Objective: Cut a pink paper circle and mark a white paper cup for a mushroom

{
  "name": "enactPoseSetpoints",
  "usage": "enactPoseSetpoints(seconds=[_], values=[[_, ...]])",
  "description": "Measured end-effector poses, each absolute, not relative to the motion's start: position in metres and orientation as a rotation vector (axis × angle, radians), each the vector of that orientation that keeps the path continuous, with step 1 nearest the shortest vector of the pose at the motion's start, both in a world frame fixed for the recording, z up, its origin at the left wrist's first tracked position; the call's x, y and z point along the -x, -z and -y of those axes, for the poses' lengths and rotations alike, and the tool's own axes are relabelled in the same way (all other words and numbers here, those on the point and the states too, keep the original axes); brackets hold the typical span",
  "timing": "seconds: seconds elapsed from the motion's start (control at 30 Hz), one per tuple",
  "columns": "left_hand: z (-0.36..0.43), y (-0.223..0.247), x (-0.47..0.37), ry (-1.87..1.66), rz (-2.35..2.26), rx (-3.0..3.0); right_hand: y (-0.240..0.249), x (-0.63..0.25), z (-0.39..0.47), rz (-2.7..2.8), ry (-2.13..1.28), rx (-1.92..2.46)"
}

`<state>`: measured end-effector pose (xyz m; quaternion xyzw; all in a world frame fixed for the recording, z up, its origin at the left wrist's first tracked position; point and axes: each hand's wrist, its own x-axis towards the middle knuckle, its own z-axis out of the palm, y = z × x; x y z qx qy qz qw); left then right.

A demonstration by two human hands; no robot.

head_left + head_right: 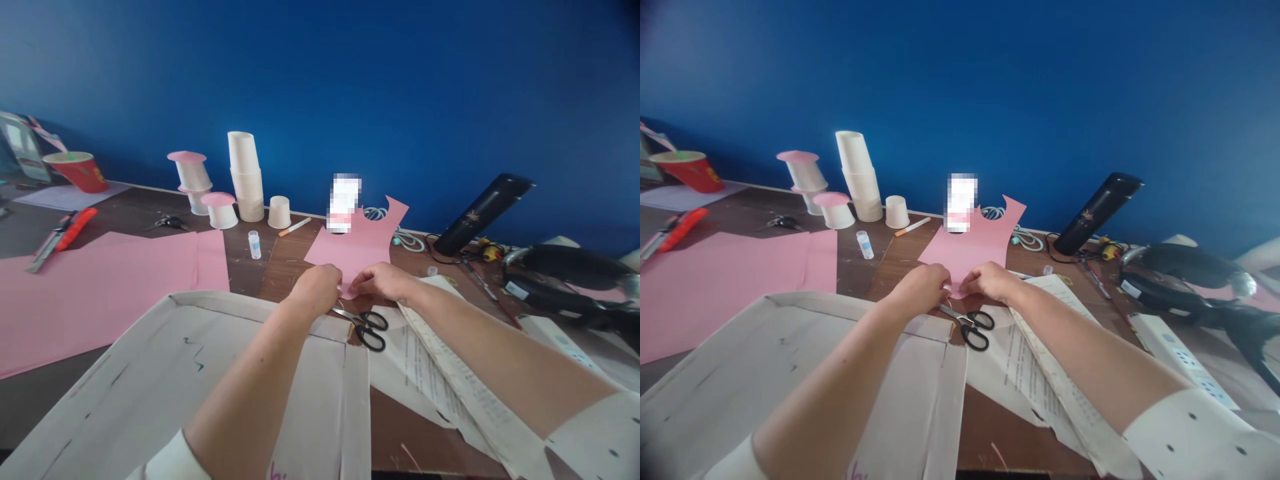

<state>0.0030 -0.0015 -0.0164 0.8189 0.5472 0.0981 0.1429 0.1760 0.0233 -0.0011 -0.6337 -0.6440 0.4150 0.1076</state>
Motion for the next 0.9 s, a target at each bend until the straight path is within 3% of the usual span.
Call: enactPoseSetpoints(seconds=[0.4,0.7,0.9], values=[[0.001,0.016,-0.002,-0.29,-1.575,-2.344,-0.004,-0.176,-0.023,1.982,-1.19,1.874],[0.001,0.016,-0.002,-0.297,-1.589,-2.312,-0.004,-0.171,-0.028,2.342,-0.71,1.953],[0.001,0.018,-0.002,-0.311,-1.582,-2.346,-0.008,-0.161,-0.034,2.463,-0.699,2.032]])
